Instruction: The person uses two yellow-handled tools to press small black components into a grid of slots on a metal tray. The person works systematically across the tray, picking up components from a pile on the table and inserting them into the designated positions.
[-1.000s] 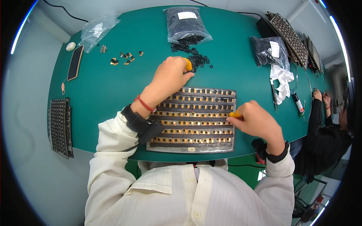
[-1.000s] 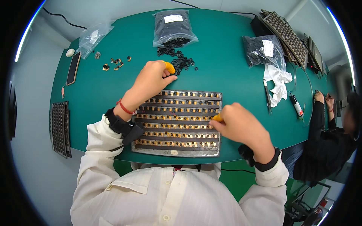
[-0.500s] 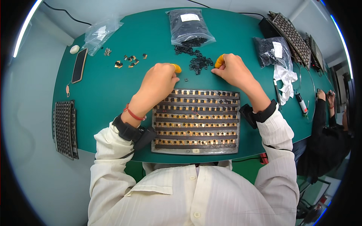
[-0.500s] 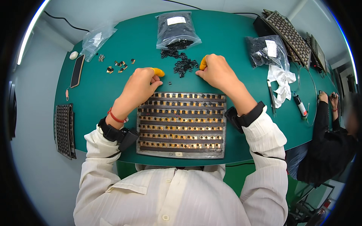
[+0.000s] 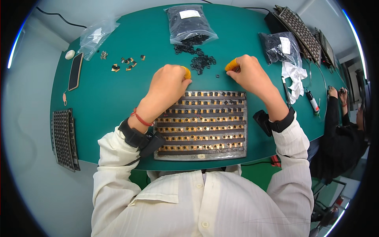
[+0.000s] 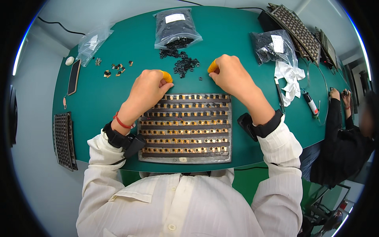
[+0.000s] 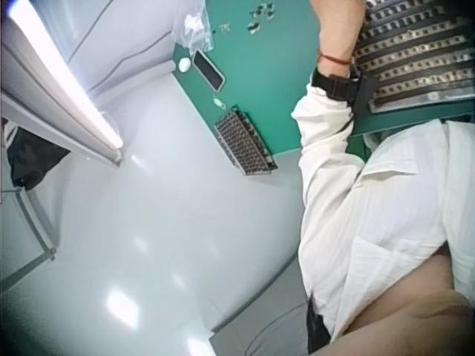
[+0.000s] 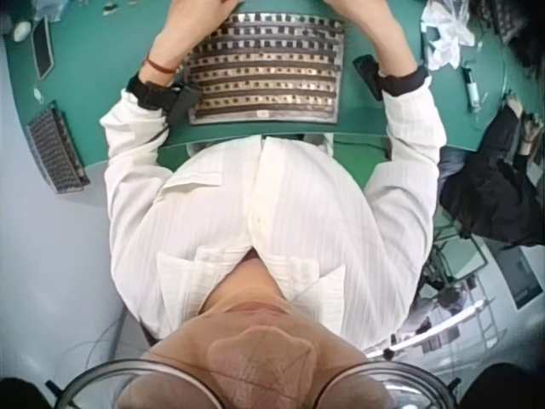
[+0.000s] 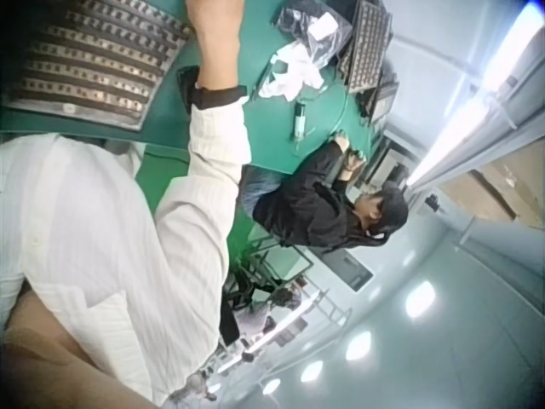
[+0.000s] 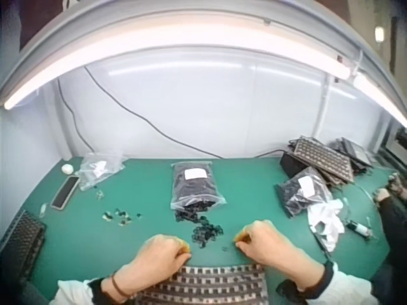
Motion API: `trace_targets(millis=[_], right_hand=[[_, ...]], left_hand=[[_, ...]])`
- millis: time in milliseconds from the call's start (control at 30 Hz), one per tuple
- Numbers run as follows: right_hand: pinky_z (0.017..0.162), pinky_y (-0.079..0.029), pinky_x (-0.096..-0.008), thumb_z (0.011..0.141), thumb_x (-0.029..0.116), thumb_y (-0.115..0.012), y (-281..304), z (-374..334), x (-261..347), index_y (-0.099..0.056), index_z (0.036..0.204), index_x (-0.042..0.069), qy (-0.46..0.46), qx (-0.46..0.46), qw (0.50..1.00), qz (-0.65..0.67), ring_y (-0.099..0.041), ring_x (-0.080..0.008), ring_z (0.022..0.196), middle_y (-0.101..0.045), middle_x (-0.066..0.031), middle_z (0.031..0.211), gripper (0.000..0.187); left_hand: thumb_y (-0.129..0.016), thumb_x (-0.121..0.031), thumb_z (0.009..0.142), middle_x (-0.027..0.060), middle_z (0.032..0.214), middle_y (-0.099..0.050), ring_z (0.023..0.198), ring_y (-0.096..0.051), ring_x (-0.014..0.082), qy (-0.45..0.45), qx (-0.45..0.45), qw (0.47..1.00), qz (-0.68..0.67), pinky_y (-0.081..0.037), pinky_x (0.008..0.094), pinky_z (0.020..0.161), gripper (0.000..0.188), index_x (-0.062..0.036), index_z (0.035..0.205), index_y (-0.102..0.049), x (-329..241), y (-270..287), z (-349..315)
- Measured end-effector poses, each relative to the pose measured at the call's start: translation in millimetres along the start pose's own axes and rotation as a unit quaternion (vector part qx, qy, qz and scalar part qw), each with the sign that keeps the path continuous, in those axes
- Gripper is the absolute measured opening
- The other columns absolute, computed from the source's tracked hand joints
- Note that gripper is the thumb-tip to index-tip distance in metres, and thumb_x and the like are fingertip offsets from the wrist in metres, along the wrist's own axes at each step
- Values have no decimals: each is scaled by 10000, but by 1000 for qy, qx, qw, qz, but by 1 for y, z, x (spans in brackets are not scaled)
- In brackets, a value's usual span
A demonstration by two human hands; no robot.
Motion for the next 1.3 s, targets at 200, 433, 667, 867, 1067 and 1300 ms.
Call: trace_targets(millis=[200,433,667,867,1067,1300], right_hand=[[738,-563,-363,782,43,-742,-12,2,-4,-729,918,-68,-6,42,998,36,-715,-306,781,-722,-211,845,176],[718,-549,-368,776,76,-763,-24,9,8,-718,883,-65,18,34,999,21,-705,-293,758,-711,-192,802,183],[698,-548,-361,774,85,-768,-24,9,8,-727,881,-57,-13,21,1000,-1,-708,-272,742,-714,-183,794,182],[692,-551,-361,774,60,-758,-26,9,9,-726,914,-70,-12,26,999,-17,-710,-281,730,-715,-192,797,193],[695,-550,-369,764,-17,-691,-29,6,17,-716,939,-72,17,25,999,-11,-703,-296,728,-707,-201,800,185],[677,-541,-374,761,-18,-688,-21,-7,22,-697,905,-80,22,23,999,-22,-691,-300,720,-688,-198,774,157]], left_hand=[[-727,-110,793,148,729,-701,650,-681,283,3,-1,1000,4,-533,354,611,160,33,863,-735,-2,-2,3],[-733,-89,780,128,744,-680,655,-651,206,26,15,996,-84,-520,313,635,165,52,863,-713,19,24,-31],[-721,-64,786,127,758,-671,679,-654,205,58,13,995,-78,-514,311,646,132,41,865,-714,37,55,-84],[-729,-75,790,115,773,-658,695,-656,216,34,35,996,-78,-515,321,659,130,22,874,-710,35,56,-104],[-727,-83,798,101,797,-640,759,-629,255,-41,62,996,-41,-507,374,724,114,-1,876,-708,27,43,-110],[-754,-108,799,92,825,-638,769,-614,263,-61,47,997,3,-502,377,703,138,-11,895,-732,24,44,-117]])
Point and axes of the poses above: each hand's wrist, its own z-axis towards the middle knuckle, its own y-axis out of the back of the hand, x = y × z, the point moved 4 cm from there along z, towards the middle knuckle
